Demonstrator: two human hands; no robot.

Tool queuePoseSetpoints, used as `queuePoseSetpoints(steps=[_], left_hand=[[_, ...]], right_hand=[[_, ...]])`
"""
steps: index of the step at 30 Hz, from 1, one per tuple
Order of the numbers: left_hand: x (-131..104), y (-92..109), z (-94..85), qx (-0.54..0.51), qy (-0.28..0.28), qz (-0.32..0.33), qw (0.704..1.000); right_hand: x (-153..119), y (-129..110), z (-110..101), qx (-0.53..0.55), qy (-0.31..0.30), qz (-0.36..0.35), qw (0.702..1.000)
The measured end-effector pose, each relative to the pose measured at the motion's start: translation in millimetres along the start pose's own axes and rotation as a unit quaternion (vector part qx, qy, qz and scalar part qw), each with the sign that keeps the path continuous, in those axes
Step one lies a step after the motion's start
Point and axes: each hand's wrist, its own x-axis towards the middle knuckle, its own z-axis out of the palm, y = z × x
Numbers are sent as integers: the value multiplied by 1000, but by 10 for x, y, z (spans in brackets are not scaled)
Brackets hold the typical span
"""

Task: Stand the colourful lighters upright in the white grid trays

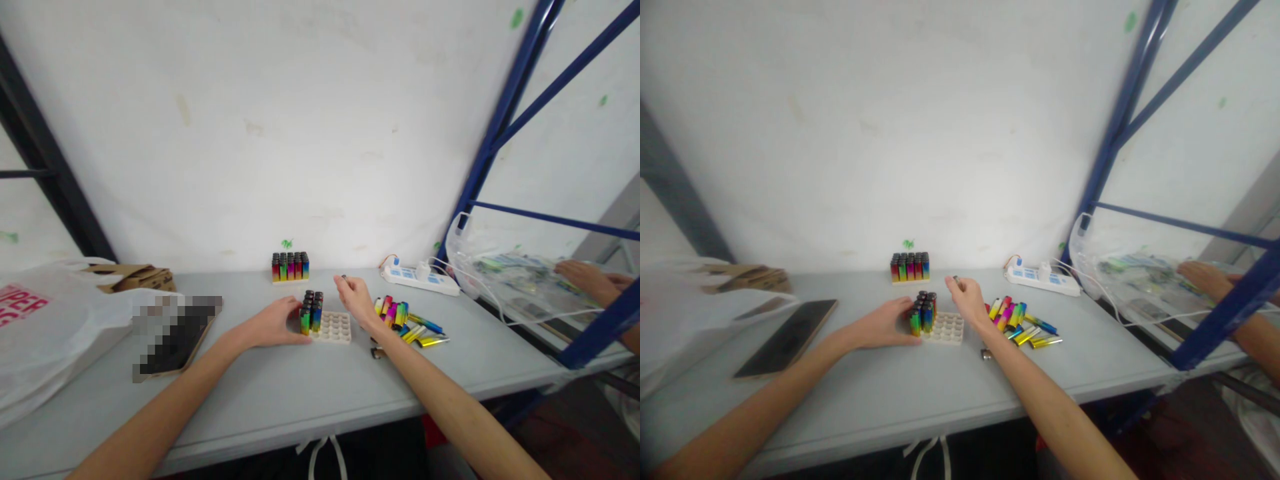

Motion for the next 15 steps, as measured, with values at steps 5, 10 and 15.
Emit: queuePoseSetpoints(steps=[5, 10, 15], left_hand=[[-6, 25, -9, 4, 3, -2, 1000], [1, 22, -13, 13, -3, -3, 1000], [-2, 19, -5, 9, 1, -8, 1000]], right_hand=[[-42, 2, 23, -77, 32, -35, 996], [-57, -6, 25, -66, 15, -35, 997], [-73, -28, 15, -66, 13, -40, 997]])
